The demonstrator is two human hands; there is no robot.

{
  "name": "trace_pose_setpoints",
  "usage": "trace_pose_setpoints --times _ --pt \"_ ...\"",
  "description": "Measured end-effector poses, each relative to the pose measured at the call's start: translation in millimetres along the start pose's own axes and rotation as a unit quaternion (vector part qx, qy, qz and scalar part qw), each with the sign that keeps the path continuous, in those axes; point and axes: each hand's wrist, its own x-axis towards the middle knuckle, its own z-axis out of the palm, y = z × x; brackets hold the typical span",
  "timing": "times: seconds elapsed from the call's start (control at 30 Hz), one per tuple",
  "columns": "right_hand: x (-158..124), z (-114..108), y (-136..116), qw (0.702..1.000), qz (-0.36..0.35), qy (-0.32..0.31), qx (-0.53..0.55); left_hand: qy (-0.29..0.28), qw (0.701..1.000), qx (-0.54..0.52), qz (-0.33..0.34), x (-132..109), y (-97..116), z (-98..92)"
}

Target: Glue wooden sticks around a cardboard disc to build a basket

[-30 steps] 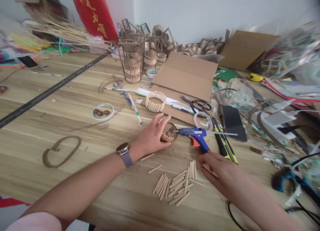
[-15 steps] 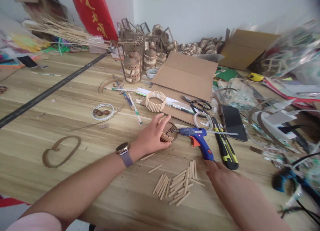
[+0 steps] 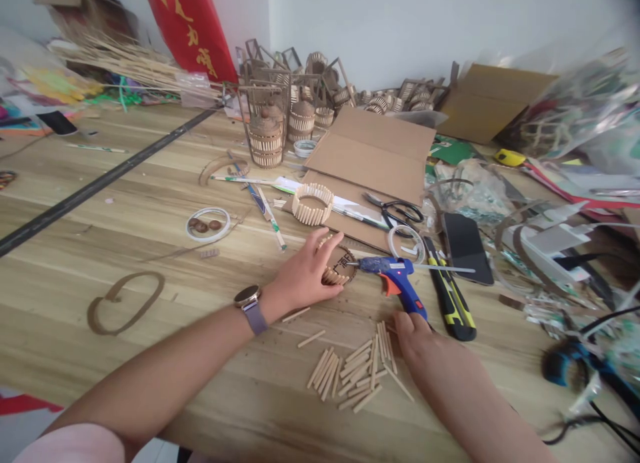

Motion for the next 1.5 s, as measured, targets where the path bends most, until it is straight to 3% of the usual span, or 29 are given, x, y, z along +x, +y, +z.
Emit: trace_pose_setpoints --times 0.27,0.43,0.67,0.77,0.87,0.97,1.1,1.5 --pt "0.5 -2.8 -2.7 1.000 -0.019 0.015 -0.013 0.009 1.000 -0.007 0.007 -0.4 -0.7 1.3" --pt "0.5 7.5 11.4 0.995 0.001 0.067 0.072 0.002 1.000 -0.010 0.002 -0.3 -1.3 2.0" --pt "16.1 -18.8 32.9 0.930 -0.074 0.076 0.353 0.001 1.000 -0.020 -0.006 -0.7 -0.8 1.6" --pt "30.4 -27.7 31.7 0.900 -0.083 0.108 0.414 -0.001 1.000 -0.020 -0.008 -0.6 -1.0 1.9" --pt "47.1 -27.9 25.7 0.891 -0.049 0.091 0.442 0.002 1.000 -0.022 -0.004 -0.3 -2.0 2.7" --pt "63.1 -24.3 18.8 0.886 -0.025 0.071 0.457 0.005 1.000 -0.023 -0.001 0.1 -3.2 3.2" --pt "75.8 -21.8 12.5 0.891 -0.057 0.084 0.442 0.000 1.000 -0.013 0.007 0.5 -4.5 3.3" --pt "78.3 -15.2 6.9 0.925 -0.113 0.103 0.347 0.006 1.000 -0.018 0.019 1.1 -5.1 4.0"
